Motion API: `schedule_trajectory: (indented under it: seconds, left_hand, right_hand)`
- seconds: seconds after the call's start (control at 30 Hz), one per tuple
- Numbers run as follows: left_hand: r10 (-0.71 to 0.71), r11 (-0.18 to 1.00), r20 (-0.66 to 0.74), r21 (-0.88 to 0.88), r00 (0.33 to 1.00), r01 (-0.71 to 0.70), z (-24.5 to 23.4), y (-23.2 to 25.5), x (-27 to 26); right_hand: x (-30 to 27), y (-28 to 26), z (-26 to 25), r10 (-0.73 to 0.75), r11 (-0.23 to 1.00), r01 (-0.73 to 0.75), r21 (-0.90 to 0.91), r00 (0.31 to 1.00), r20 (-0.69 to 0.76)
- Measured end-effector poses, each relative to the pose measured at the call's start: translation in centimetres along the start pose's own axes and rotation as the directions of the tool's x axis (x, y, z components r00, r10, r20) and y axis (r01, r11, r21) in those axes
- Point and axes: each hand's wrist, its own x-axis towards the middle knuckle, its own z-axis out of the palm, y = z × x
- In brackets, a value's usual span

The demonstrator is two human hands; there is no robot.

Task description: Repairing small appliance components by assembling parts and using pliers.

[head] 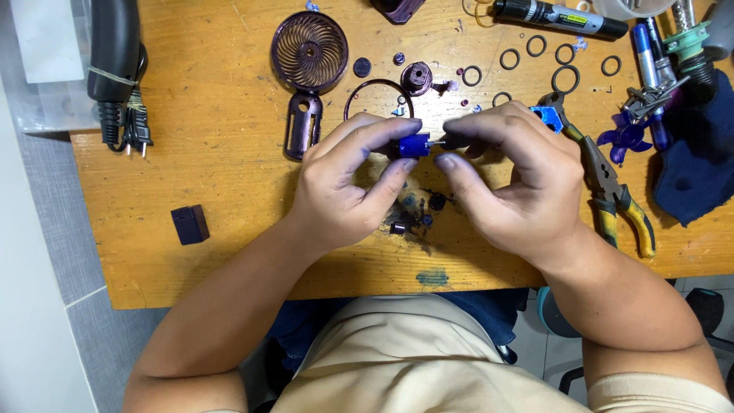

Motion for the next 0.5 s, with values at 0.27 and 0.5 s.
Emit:
schedule_trajectory:
  seconds: [0.27, 0.5]
  left_hand:
    - [0.030, 1.000, 0.034, -0.005, 0.999, -0.030, 0.00, 0.16, 0.00]
    - [-0.038, 0.996, 0.037, -0.077, 0.999, 0.041, 0.01, 0.15, 0.20]
  right_hand:
    - [0.30, 0.40, 0.30, -0.089, 0.996, 0.088, 0.028, 0.996, 0.015]
    - [0.54, 0.70, -0.12, -0.141, 0.989, 0.142, -0.030, 0.989, 0.033]
